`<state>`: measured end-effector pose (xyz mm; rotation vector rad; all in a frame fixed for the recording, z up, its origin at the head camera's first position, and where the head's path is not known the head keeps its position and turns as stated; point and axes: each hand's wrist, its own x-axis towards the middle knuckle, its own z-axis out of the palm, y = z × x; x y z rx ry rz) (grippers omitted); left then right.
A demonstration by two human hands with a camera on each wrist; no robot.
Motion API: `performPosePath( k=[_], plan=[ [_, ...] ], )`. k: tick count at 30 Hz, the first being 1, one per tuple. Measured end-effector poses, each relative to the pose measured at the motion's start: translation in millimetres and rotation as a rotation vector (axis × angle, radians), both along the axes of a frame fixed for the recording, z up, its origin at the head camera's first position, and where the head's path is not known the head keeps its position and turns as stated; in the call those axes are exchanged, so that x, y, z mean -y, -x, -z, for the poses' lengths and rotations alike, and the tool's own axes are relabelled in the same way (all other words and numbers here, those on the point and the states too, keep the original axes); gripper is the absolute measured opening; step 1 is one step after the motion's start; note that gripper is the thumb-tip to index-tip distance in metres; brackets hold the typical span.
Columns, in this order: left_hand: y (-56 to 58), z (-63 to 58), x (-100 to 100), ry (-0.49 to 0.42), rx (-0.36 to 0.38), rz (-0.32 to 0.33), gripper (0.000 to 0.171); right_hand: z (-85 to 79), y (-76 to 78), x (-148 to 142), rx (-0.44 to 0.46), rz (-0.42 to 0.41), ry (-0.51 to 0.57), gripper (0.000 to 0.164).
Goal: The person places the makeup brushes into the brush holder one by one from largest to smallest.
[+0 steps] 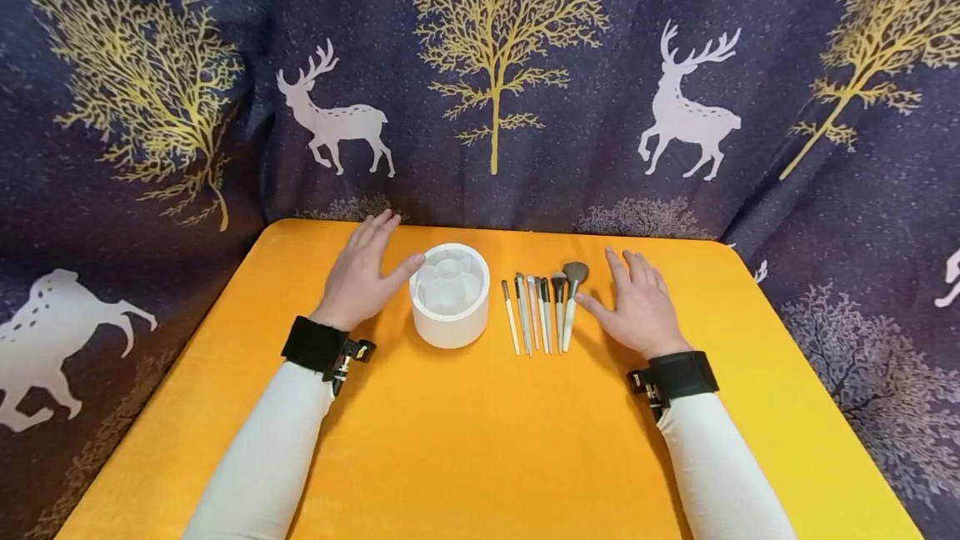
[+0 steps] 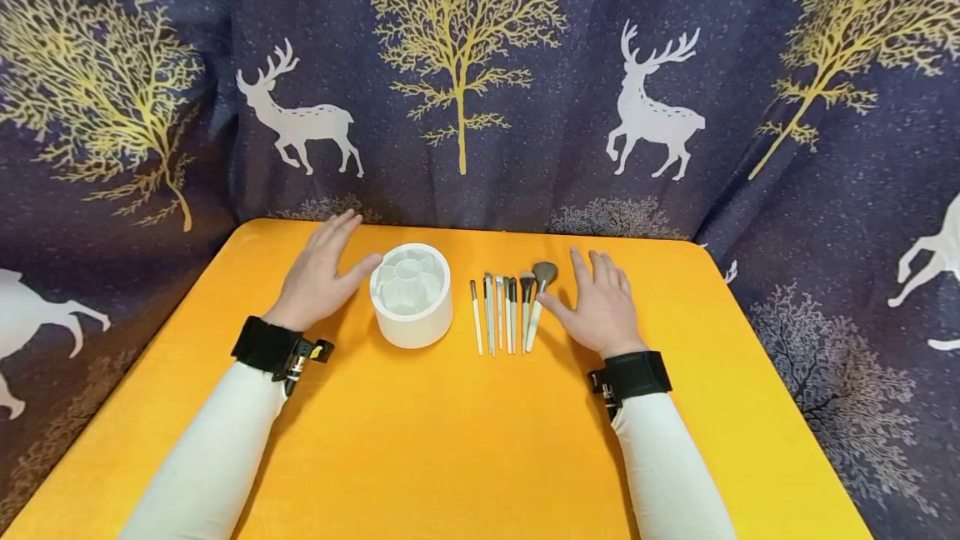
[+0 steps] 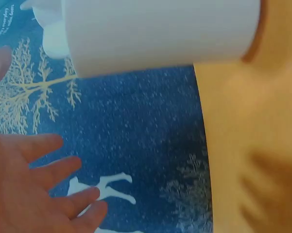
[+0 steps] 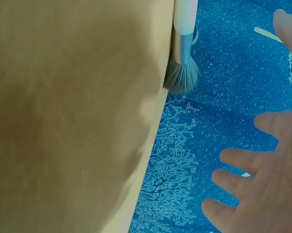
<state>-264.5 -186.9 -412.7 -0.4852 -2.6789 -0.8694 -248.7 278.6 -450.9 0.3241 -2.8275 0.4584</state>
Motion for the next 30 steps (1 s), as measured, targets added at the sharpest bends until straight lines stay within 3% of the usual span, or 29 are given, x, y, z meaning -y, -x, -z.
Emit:
performPosePath(
  k=[3,10,15,22,30],
  plan=[
    [-2.4,-1.7,-5,-0.030,-0.026,0.030,0.088,-2.6,-0.5,4,0.018,-0.007,-0.005,0.104],
    [-8.4,-5.7,-16,-0.025,0.006,0.092,0.088,-6.4,-4.4,8,0.074,-0.005,-0.014,0.103],
    [-11.2,-10.0,-17,-0.018,0.013,0.110,0.087,-9.5,2.4,19,0.094,-0.029,-0.024,0.102],
    [-8.1,-13.1,-25,0.017,0.046,0.156,0.089,-11.0,7.9,28,0.190,-0.015,-0.002,0.105],
    [-6.1,-20.0,-34,0.042,0.048,0.176,0.087,-10.7,10.6,32,0.217,-0.014,0.025,0.101]
  ],
)
